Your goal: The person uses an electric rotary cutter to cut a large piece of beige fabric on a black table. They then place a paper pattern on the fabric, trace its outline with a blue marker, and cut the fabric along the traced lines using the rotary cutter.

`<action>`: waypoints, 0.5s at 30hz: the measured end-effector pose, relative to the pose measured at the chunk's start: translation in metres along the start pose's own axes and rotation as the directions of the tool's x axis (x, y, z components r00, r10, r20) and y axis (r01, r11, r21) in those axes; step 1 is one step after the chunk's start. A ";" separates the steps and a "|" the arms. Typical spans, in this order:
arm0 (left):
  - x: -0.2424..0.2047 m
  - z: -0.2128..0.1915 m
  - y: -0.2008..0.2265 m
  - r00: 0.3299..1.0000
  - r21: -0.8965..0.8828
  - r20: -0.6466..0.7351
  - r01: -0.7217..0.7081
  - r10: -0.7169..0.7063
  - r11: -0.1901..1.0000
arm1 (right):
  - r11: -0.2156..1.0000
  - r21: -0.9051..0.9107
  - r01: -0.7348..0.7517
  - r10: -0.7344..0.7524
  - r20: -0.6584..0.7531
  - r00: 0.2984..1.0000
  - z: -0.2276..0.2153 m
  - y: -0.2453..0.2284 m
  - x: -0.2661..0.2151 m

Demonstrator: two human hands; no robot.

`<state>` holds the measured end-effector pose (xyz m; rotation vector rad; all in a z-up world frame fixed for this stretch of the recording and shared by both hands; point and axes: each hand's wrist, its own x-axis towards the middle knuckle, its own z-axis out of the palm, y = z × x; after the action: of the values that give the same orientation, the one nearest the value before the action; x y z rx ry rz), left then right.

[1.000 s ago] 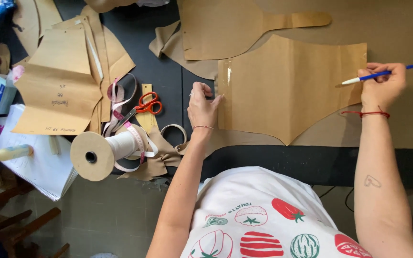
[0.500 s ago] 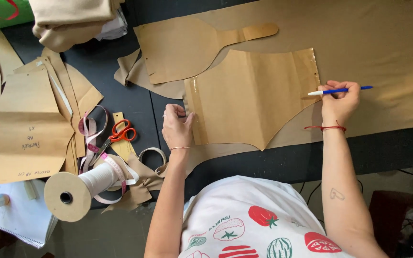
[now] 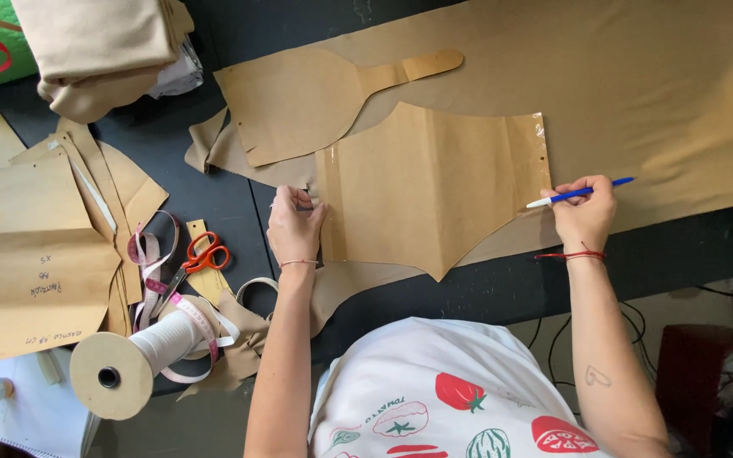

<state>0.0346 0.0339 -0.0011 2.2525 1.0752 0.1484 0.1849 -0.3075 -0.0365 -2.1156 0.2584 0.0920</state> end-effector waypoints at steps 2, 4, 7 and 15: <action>0.001 0.002 -0.003 1.000 -0.008 0.012 0.003 -0.003 1.000 | 1.000 -0.027 -0.003 0.002 -0.008 1.000 0.000 -0.002 0.001; 0.001 0.003 -0.004 1.000 -0.016 0.024 0.005 -0.005 1.000 | 0.999 -0.054 -0.006 0.005 -0.016 1.000 -0.001 -0.003 0.003; 0.000 0.003 -0.004 0.999 -0.007 0.035 0.028 -0.028 1.000 | 0.998 -0.056 -0.004 0.003 -0.017 1.000 0.000 -0.002 0.007; -0.001 0.003 -0.006 0.999 -0.106 -0.005 0.048 -0.048 0.993 | 0.993 0.019 0.115 -0.115 0.002 0.993 0.002 0.035 0.022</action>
<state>0.0311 0.0347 -0.0064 2.1313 1.0986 0.1896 0.1990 -0.3267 -0.0706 -2.1063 0.1343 0.0242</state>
